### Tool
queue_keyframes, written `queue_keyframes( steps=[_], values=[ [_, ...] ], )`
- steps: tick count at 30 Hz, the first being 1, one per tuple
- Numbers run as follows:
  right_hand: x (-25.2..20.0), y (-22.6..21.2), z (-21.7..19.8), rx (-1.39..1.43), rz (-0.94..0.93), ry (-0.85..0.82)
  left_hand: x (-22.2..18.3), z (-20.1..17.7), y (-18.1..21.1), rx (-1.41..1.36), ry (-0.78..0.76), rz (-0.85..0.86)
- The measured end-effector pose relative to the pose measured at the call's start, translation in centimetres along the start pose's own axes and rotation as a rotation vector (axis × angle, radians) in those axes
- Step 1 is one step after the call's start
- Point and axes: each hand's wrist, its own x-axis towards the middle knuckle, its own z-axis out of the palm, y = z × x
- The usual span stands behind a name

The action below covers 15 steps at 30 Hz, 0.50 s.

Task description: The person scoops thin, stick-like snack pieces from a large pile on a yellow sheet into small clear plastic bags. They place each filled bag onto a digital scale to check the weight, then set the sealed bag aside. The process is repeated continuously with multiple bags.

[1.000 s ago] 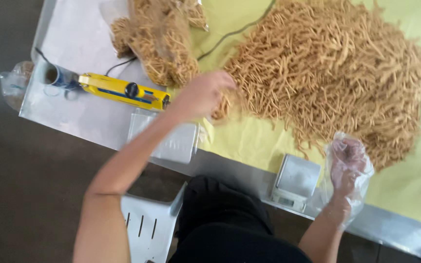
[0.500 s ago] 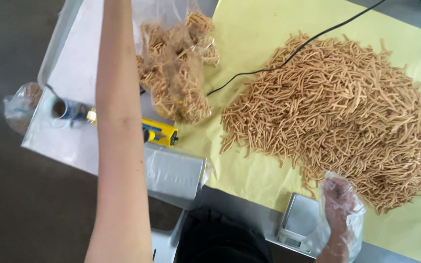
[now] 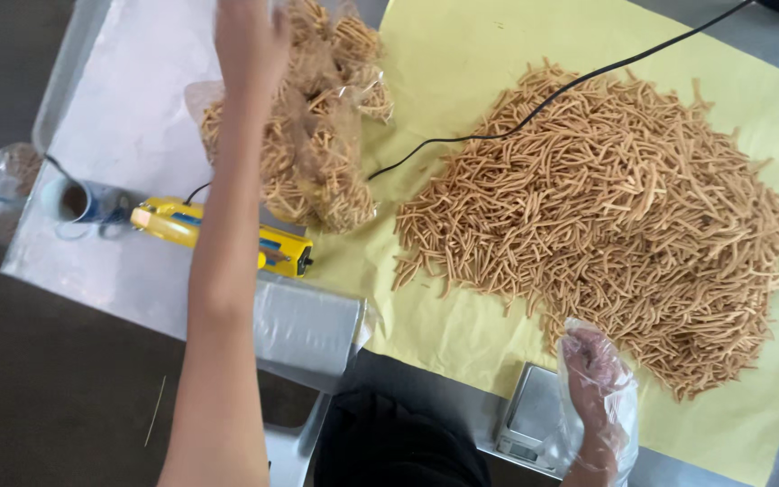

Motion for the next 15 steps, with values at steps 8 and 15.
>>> queue_keyframes(
  steps=[8, 15],
  values=[
    [-3.0, -2.1, -1.1, 0.074, -0.109, -0.05, -28.7, -15.6, 22.3, -0.084, -1.492, -0.524],
    [-5.3, -1.7, -3.0, 0.084, -0.068, -0.088, -42.9, -17.6, 26.3, 0.198, -1.429, -0.424]
  ],
)
